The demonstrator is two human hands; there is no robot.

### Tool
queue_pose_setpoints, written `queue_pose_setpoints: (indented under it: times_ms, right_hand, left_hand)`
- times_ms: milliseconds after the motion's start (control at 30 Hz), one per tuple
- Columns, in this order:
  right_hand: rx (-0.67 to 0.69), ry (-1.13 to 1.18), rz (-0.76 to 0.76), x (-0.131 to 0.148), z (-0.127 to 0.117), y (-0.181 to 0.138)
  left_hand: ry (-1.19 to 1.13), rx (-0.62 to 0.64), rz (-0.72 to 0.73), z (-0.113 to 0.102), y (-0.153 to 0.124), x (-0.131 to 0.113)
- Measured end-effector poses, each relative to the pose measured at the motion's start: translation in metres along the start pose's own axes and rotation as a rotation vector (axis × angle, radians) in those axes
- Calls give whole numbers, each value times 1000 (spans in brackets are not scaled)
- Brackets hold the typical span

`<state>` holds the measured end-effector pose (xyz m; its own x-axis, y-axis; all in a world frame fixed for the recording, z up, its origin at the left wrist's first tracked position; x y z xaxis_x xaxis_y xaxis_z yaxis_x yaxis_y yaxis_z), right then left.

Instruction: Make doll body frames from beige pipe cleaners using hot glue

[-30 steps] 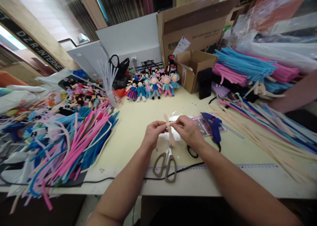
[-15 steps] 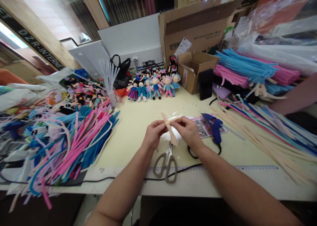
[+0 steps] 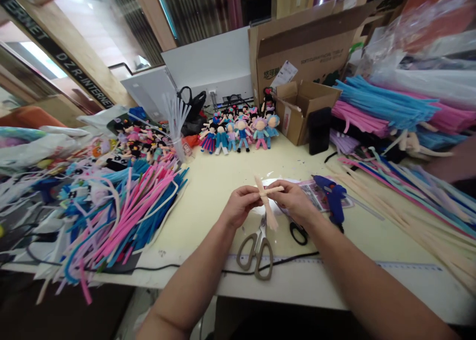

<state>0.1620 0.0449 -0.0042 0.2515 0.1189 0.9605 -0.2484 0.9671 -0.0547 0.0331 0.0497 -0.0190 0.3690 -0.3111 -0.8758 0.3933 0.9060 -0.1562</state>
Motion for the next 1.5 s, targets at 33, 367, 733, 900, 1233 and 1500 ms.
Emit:
queue_pose_setpoints:
  times_ms: [33, 367, 733, 900, 1233, 1500]
  right_hand:
    - [12, -15, 15, -1, 0, 0]
    - [120, -65, 121, -4, 6, -2]
    - [202, -50, 113, -10, 11, -3]
    - [227, -29, 130, -10, 13, -4]
    - [306, -44, 103, -13, 14, -6]
    - [270, -100, 11, 6, 14, -8]
  left_hand:
    - [3, 4, -8, 0, 0, 0]
    - [-20, 99, -81, 4, -4, 2]
    - [-38, 232, -104, 10, -5, 1]
    - [-52, 273, -94, 14, -6, -1]
    - [-91, 305, -146, 14, -6, 5]
    - [-16, 234, -108, 15, -5, 5]
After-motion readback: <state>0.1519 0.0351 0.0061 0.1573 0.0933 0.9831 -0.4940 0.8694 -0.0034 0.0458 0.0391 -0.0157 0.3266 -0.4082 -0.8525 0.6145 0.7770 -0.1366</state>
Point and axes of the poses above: each hand's wrist, its own y-axis towards the middle knuckle, its own z-axis out of the palm, x = y × z, the point moved 7 cm from there along y, towards the middle knuckle, and after that the axes turned 6 degrees about x, right-handed, at the moved point
